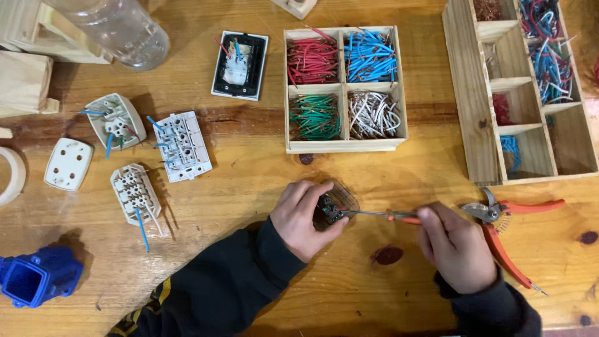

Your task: The person connects green, red, and blue wires to a small electrical component using a screwdriver. They strip the wire ends, insert them into terminals, and tighten the screws to secure the connections.

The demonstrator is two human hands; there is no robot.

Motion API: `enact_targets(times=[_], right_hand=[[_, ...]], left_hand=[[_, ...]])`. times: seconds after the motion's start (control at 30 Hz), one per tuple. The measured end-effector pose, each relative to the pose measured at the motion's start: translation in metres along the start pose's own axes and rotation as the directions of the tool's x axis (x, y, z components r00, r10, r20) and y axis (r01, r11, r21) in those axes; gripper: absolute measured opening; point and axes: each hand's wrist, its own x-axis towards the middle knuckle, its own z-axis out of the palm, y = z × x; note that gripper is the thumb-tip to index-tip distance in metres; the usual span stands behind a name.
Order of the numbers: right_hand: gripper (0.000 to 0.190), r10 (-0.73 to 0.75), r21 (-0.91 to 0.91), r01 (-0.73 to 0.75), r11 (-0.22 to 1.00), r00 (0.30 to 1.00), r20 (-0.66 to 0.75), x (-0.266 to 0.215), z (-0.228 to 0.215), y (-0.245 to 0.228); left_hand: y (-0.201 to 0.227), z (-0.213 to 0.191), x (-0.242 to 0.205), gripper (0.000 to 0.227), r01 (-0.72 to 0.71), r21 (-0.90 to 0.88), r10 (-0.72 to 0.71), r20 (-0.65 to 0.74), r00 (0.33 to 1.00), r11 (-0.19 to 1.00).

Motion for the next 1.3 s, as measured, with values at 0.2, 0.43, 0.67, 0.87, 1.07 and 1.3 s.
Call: enact_targets(times=[0.2, 0.43, 0.67, 0.87, 1.07, 1.3], right_hand=[[0.049, 0.149, 0.334, -0.195, 0.922, 0.976, 0.156, 0.012, 0.007, 0.022], [0.015, -0.102, 0.322, 0.027, 0.946, 0.971, 0.218, 0.006, -0.007, 0.02], [0.048, 0.239, 0.036, -0.245, 0.969, 0.963, 0.123, 0.012, 0.006, 0.008], [0.023, -0.241, 0.168, 0.224, 0.96, 0.966, 0.094, 0.006, -0.004, 0.008], [0.018, -0.486, -0.084, 0.48, 0.873, 0.871, -0.074, 0.01, 0.003, 0.012], [0.043, 0.154, -0.021, -0.152, 0.988, 0.98, 0.125, 0.019, 0.014, -0.003]], left_hand=[[0.003, -0.002, 0.0, 0.058, 0.005, 0.034, -0.004, -0.014, 1.0, 0.999], [0.0, -0.001, -0.001, 0.059, 0.015, 0.04, -0.015, 0.0, 1.0, 0.999], [0.001, -0.002, 0.0, 0.059, 0.004, 0.055, -0.004, -0.006, 1.0, 0.999], [-0.001, -0.001, -0.003, 0.058, -0.023, 0.079, 0.022, 0.011, 1.0, 0.997], [0.0, -0.002, -0.001, 0.057, 0.006, 0.059, -0.007, 0.018, 1.0, 0.998], [-0.001, -0.003, -0.001, 0.055, 0.065, 0.009, -0.066, 0.091, 0.994, 0.998]])
